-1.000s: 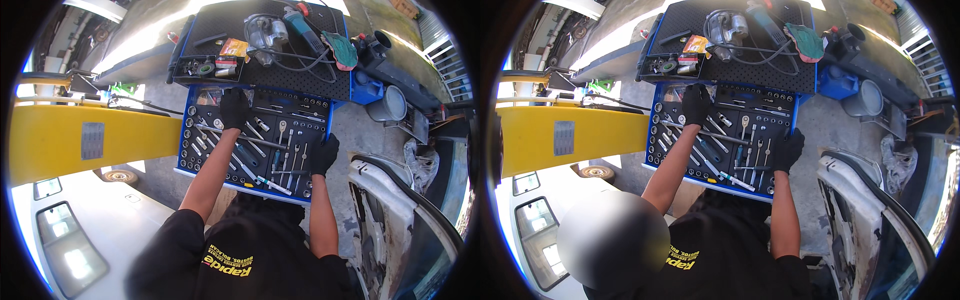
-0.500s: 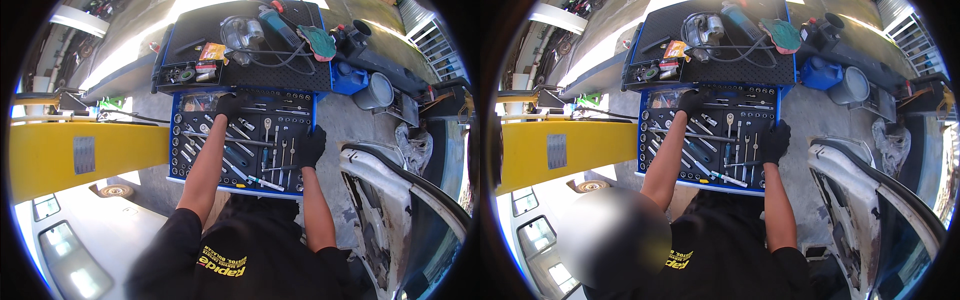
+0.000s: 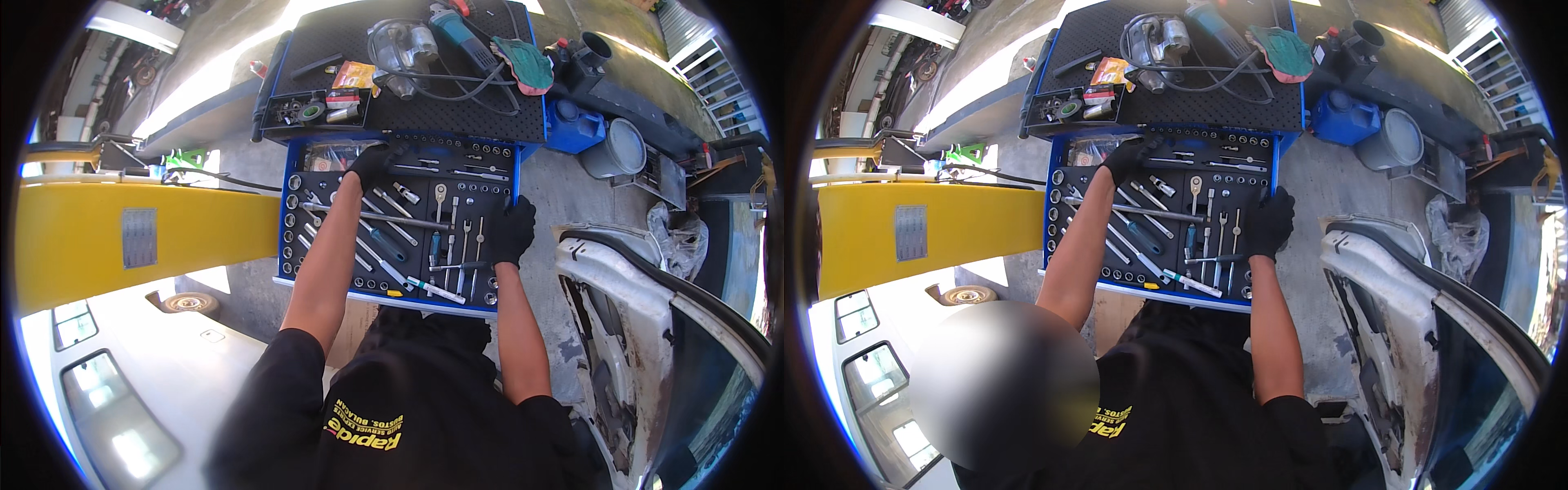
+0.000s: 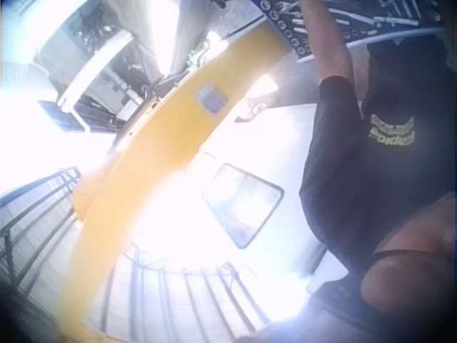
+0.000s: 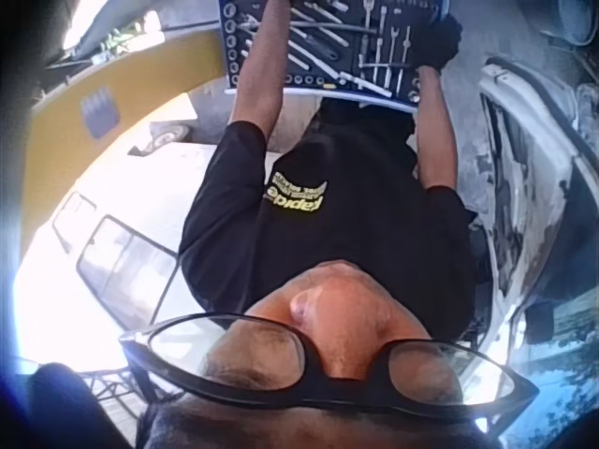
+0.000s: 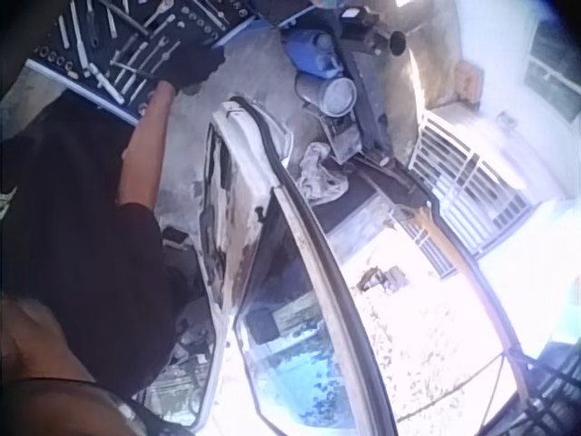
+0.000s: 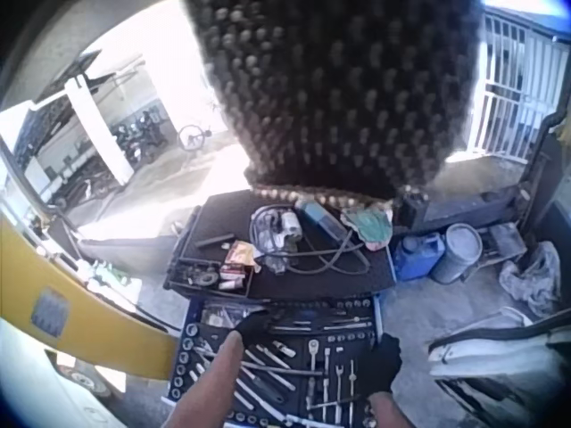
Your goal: The person selects a socket wrench from a tool chest and uses it to tighten bolts on a car battery located under the hood. The person then uses a screwdriver to adjust the battery terminals.
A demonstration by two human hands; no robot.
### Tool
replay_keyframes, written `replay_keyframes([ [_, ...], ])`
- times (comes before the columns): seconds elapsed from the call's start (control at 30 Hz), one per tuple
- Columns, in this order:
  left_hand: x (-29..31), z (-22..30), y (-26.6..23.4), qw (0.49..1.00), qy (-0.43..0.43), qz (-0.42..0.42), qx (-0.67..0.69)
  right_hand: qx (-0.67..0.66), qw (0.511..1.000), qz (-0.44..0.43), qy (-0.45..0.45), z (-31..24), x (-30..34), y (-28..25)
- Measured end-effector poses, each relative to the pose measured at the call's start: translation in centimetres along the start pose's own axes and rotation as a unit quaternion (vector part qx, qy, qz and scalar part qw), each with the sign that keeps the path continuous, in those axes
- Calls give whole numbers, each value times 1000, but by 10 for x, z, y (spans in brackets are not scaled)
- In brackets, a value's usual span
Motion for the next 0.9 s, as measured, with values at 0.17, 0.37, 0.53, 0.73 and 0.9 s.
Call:
replay_keyframes([
  [0.17,-1,6,11,991,-93,89,28,60,996,-57,16,8,-5,9],
  [0.37,-15,-21,28,976,-167,127,-51,51,997,-60,-24,14,-9,6],
  [0.53,-7,-64,31,957,86,105,-255,41,995,-86,-27,17,-8,0],
  [0.73,-8,-66,49,919,81,101,-372,28,996,-78,-15,27,-11,1],
  [0.9,2,-60,34,968,35,117,-221,2,999,-54,2,16,-9,2],
])
Point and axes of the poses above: each hand's wrist, its own x-axis away from the middle knuckle, its own y-axis out of the palm, z = x × y, the point moved 1 cm from there along -x, towards the middle knuckle, and after that the axes turned 9 degrees about y, right-handed, at the moved point
